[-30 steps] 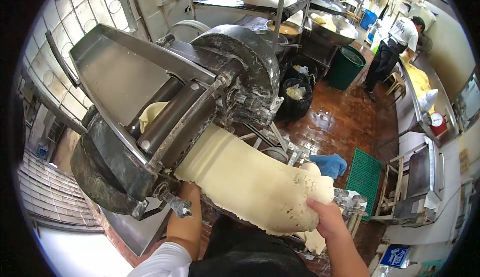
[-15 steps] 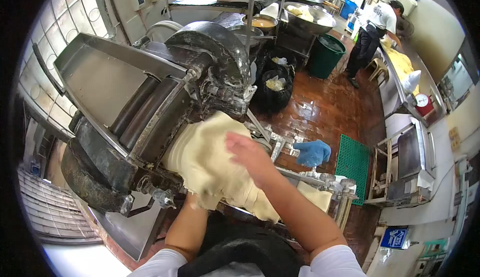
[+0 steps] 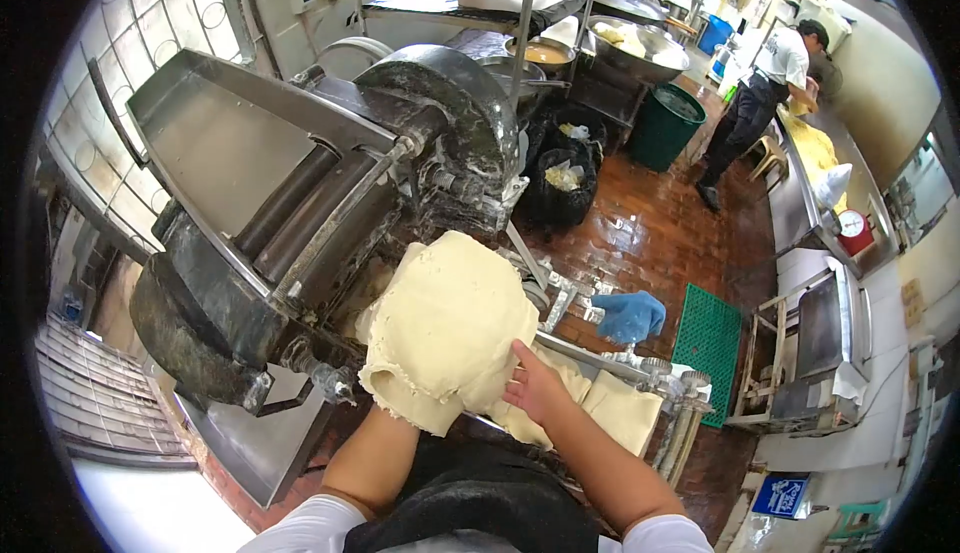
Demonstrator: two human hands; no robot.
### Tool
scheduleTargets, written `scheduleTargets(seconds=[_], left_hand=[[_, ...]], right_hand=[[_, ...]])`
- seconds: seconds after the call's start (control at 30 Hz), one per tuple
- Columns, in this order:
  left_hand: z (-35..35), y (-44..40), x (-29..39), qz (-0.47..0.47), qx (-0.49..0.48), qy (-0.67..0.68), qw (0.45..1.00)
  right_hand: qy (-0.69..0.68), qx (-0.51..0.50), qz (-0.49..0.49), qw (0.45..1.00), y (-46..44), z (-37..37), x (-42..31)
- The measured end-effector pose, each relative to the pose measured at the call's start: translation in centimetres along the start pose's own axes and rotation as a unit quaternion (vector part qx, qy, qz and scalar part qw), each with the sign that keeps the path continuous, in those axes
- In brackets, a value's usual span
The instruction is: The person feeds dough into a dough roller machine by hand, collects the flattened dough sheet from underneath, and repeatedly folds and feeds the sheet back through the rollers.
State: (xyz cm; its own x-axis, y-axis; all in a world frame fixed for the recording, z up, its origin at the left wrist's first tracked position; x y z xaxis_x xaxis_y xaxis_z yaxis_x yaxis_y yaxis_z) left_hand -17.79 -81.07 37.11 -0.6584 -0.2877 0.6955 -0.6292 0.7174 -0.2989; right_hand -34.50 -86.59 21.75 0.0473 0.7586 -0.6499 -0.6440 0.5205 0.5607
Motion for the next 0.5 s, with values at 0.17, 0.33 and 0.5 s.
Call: scheduleTargets(seconds=[0.17, 0.33, 0.5], left_hand=[[-0.1, 0.5, 1.4, 0.013, 0.006, 0.018, 1.000], [-1.1, -0.4, 4.5, 0.056, 0.029, 0.047, 0.997], [-3.0, -2.0, 9.8, 0.120, 0.066, 0.074, 0.988]], right_hand=[[-0.155, -0.075, 0.001, 0.985, 3.9, 3.6, -2.9], [0.008, -0.055, -0.230, 0.972, 7.9, 2.4, -14.8], [-0.150, -0.257, -0.300, 0.906, 13.9, 14.8, -25.7]])
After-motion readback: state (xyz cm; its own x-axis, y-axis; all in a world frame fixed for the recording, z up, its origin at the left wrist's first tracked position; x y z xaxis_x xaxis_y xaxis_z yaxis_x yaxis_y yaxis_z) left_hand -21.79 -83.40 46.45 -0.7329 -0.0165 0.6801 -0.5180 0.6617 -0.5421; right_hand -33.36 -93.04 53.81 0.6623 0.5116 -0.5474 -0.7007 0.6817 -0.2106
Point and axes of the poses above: each hand's wrist, its own y-axis away from the middle knuckle, its own z-axis out of the palm, x = y × z, the point moved 10 cm from there along -y, towards the middle knuckle, and after that the axes turned 14 degrees about -z, right-handed, at the moved point
